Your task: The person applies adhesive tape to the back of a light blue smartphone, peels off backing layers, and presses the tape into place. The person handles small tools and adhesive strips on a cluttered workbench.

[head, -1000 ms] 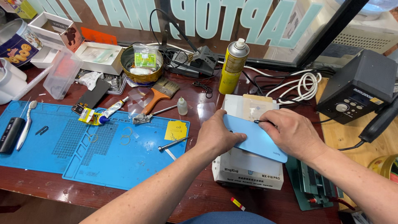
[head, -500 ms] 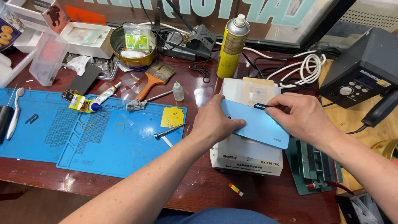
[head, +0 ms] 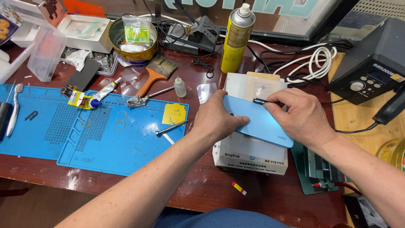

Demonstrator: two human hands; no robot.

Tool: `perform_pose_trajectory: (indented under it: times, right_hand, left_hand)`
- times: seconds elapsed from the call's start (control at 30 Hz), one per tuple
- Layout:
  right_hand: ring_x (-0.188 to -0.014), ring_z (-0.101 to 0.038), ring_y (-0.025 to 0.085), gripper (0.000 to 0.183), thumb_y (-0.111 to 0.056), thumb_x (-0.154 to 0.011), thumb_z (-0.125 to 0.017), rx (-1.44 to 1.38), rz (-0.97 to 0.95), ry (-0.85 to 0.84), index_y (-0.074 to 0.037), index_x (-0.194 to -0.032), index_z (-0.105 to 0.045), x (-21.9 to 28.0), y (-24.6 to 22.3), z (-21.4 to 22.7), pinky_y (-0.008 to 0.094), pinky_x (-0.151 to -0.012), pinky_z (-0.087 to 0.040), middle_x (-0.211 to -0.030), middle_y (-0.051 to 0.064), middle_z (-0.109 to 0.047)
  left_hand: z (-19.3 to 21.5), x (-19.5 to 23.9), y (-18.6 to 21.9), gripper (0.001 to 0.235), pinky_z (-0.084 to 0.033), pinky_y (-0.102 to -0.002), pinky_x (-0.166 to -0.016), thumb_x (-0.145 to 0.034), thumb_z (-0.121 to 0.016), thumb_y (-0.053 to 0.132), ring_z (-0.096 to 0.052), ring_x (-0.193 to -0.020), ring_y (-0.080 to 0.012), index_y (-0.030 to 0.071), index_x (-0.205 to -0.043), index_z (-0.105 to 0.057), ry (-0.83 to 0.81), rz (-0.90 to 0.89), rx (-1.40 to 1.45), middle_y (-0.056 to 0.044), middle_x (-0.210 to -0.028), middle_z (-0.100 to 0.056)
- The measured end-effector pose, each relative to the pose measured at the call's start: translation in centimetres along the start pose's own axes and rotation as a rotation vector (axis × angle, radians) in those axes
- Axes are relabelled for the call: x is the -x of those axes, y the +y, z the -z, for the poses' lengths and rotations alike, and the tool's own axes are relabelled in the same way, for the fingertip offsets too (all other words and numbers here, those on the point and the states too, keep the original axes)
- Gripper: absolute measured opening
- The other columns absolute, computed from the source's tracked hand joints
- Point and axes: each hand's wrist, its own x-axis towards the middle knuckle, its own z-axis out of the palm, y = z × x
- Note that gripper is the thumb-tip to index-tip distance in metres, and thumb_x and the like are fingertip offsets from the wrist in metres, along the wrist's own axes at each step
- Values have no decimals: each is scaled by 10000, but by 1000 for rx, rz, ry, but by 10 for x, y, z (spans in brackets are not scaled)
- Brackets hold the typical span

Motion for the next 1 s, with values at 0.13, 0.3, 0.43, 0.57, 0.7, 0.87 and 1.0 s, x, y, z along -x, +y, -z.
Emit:
perform_pose_trajectory:
  times: [0.13, 0.3, 0.43, 0.57, 0.7, 0.87, 1.0]
  right_hand:
    - [-791, -715, 256, 145, -173, -884, -722, 5, -7, -2, -39, -927, -759, -1, 0, 0, 368, -710, -562, -883, 108, -739]
    - [-806, -716, 262, 149, -189, -868, -740, 49, 71, -34, -48, -905, -771, -3, 1, 2, 377, -721, -565, -867, 106, -746]
    - [-781, -728, 245, 163, -203, -866, -736, -4, -34, -68, -53, -914, -779, -9, -1, 3, 369, -711, -573, -881, 102, -752]
    - [-794, -732, 242, 153, -207, -866, -731, 7, -30, -81, -71, -900, -791, -11, -5, 3, 368, -724, -575, -874, 97, -760]
    - [-805, -725, 264, 158, -215, -854, -740, 17, -11, -61, -78, -909, -796, -17, -11, -4, 385, -733, -567, -869, 115, -753]
    - [-784, -716, 280, 160, -225, -851, -750, 15, -45, -76, -85, -908, -800, -22, -14, -8, 392, -723, -557, -839, 130, -744]
    - [-701, -723, 255, 174, -234, -843, -742, -49, -101, -117, -84, -915, -790, -26, -14, -4, 368, -673, -559, -803, 127, -750]
  left_hand:
    - [1, 0, 1, 971, -565, -410, -948, -645, -910, 366, -705, -1115, -318, 56, -1455, -475, 1, -4, 0, -217, -1216, -695]
    - [2, 1, 2, 975, -578, -406, -935, -647, -900, 364, -727, -1090, -318, 61, -1466, -465, -19, 19, 9, -219, -1203, -701]
    - [2, 1, 2, 973, -561, -414, -952, -651, -913, 363, -701, -1113, -328, 66, -1463, -466, -8, 21, -9, -226, -1207, -694]
    - [1, 0, 3, 965, -571, -414, -935, -636, -921, 357, -706, -1102, -321, 55, -1440, -481, 6, 1, -2, -213, -1213, -692]
    - [2, -1, 3, 964, -586, -409, -922, -652, -913, 360, -726, -1077, -317, 48, -1451, -472, -20, 18, -17, -221, -1183, -704]
    - [1, 0, 2, 980, -576, -412, -929, -647, -919, 367, -719, -1078, -320, 53, -1455, -464, -14, 27, -20, -221, -1170, -708]
    - [0, -1, 1, 971, -578, -409, -925, -643, -919, 373, -719, -1080, -319, 46, -1443, -476, -7, 0, -13, -218, -1173, -710]
